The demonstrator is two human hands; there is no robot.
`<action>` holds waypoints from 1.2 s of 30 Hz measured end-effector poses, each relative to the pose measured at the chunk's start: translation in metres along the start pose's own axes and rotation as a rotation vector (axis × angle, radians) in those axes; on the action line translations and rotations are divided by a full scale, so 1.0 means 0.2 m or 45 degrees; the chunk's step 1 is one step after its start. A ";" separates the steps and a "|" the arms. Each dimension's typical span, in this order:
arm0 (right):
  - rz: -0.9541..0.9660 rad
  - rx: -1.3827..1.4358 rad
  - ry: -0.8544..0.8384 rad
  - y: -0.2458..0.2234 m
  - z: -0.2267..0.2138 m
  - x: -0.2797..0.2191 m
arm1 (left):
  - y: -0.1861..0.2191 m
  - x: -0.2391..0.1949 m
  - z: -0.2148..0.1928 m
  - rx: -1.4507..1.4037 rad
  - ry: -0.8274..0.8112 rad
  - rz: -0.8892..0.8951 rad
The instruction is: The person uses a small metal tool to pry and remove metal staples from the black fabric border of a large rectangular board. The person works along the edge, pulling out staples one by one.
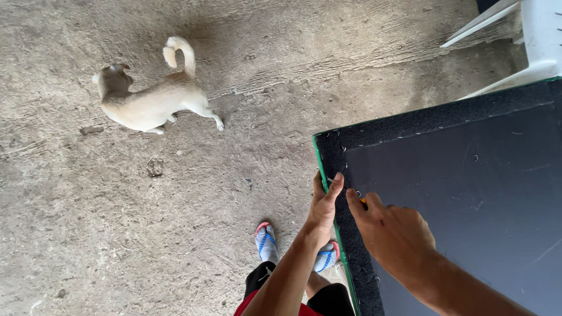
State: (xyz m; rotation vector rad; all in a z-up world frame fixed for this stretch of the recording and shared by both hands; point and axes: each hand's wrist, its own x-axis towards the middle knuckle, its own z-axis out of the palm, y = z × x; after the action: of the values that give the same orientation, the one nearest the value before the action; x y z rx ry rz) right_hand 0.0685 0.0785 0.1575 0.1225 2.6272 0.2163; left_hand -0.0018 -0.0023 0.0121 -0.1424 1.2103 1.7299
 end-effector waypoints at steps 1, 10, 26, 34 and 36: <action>-0.010 -0.027 0.011 0.00 0.00 0.01 | 0.01 0.00 0.00 -0.010 -0.004 -0.003; -0.210 -0.184 -0.050 0.09 0.09 0.12 | -0.01 0.03 0.04 -0.021 0.227 -0.199; 0.299 0.565 0.291 0.15 0.56 0.02 | -0.09 0.05 0.07 -0.167 0.210 0.056; 0.153 0.684 0.558 0.15 0.46 0.02 | -0.04 0.03 0.06 -0.054 0.197 -0.062; 0.175 0.637 0.451 0.15 0.38 0.01 | -0.05 0.04 0.05 -0.087 0.182 -0.021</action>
State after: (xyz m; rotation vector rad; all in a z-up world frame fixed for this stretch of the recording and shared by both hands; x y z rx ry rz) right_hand 0.1050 0.1188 0.0964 0.4722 2.9708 -0.4173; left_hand 0.0062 0.0112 0.0067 -0.3213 1.2495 1.7716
